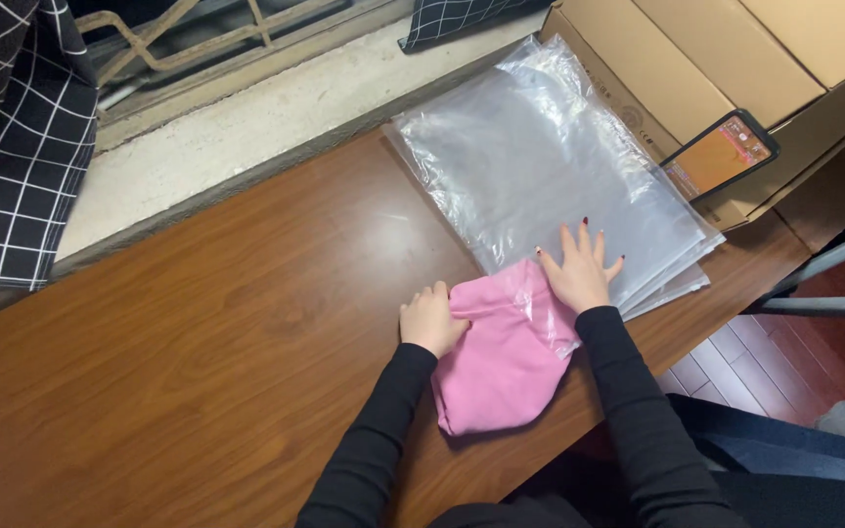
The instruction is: Removing a shirt from a hanger, packing it into a bag and box, then unpacking and re-hanging it
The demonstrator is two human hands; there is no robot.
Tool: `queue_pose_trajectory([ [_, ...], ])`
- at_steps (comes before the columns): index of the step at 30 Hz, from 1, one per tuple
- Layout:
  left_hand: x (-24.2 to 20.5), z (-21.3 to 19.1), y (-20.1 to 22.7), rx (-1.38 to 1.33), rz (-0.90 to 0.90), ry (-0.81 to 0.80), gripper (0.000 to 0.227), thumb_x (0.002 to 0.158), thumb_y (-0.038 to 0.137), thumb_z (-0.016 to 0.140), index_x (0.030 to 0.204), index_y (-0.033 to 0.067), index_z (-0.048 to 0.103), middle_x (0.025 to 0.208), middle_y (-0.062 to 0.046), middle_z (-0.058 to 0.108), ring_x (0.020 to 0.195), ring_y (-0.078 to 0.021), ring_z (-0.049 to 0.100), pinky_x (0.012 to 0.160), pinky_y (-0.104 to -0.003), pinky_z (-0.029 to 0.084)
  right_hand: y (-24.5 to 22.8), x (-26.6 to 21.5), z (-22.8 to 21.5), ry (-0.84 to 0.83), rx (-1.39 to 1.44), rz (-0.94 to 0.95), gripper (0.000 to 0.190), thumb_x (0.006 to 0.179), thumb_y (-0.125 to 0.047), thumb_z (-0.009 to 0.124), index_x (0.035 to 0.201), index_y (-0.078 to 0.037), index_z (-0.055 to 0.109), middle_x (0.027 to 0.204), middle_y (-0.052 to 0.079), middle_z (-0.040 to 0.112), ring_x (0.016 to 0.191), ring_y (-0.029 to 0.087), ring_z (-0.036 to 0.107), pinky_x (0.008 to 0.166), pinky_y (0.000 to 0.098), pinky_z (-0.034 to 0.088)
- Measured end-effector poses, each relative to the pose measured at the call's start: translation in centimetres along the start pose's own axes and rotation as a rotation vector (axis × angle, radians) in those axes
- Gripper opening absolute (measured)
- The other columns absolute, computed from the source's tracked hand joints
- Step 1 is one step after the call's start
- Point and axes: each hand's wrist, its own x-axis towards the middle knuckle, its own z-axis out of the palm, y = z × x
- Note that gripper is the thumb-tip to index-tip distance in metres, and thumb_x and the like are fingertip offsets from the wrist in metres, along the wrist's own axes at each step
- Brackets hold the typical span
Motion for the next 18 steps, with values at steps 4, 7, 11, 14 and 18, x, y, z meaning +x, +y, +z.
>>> queue_pose_trajectory([
  [4, -0.2, 0.9, -1.6, -0.045, -0.012, 0.002, 0.030, 0.075, 0.032, 0.063, 0.095, 0.0132, 0.052, 0.097, -0.010, 0.062, 0.103, -0.0321, 0.060, 0.085, -0.052, 0.045, 0.1, 0.6, 1.5, -0.060, 0.032, -0.003, 0.066, 0.093, -0.056, 0.037, 0.148, -0.022, 0.025, 0.155, 0.011, 0.019, 0.143, 0.035, 0.011, 0.100, 0.0737, 0.008],
  [7, -1.9, -0.3, -3.9, -0.026, -0.086, -0.020, 0.025, 0.074, 0.029, 0.060, 0.093, 0.0141, 0.053, 0.099, -0.009, 0.063, 0.103, -0.0305, 0.061, 0.086, -0.051, 0.044, 0.1, 0.4, 1.4, -0.074, 0.062, 0.003, 0.065, 0.094, -0.053, 0.037, 0.149, -0.022, 0.024, 0.155, 0.011, 0.018, 0.143, 0.035, 0.009, 0.101, 0.0733, 0.008],
  [11, -5.5, -3.7, -8.9, -0.069, -0.314, 0.048, 0.032, 0.073, 0.036, 0.063, 0.097, 0.0162, 0.058, 0.102, -0.009, 0.066, 0.105, -0.0313, 0.062, 0.087, -0.048, 0.047, 0.8, 1.0, 2.1, -0.031, 0.056, -0.009, 0.066, 0.094, -0.059, 0.035, 0.148, -0.023, 0.024, 0.156, 0.009, 0.015, 0.143, 0.033, 0.009, 0.101, 0.0739, 0.008],
  [14, -8.1, -5.6, -13.0, -0.111, -0.501, 0.133, 0.037, 0.072, 0.041, 0.064, 0.101, 0.0179, 0.060, 0.104, -0.008, 0.068, 0.105, -0.0306, 0.063, 0.088, -0.046, 0.048, 1.0, 0.9, 2.3, -0.007, 0.027, -0.018, 0.066, 0.094, -0.057, 0.036, 0.149, -0.022, 0.023, 0.156, 0.010, 0.014, 0.143, 0.034, 0.009, 0.100, 0.0744, 0.009],
  [18, -10.9, -6.9, -16.7, -0.220, -0.697, 0.265, 0.044, 0.072, 0.049, 0.064, 0.104, 0.0193, 0.060, 0.107, -0.007, 0.066, 0.109, -0.0281, 0.061, 0.091, -0.045, 0.047, -0.3, -0.3, 2.1, 0.128, -0.071, -0.055, 0.064, 0.094, -0.048, 0.039, 0.148, -0.016, 0.027, 0.155, 0.015, 0.019, 0.142, 0.038, 0.009, 0.097, 0.0771, 0.005],
])
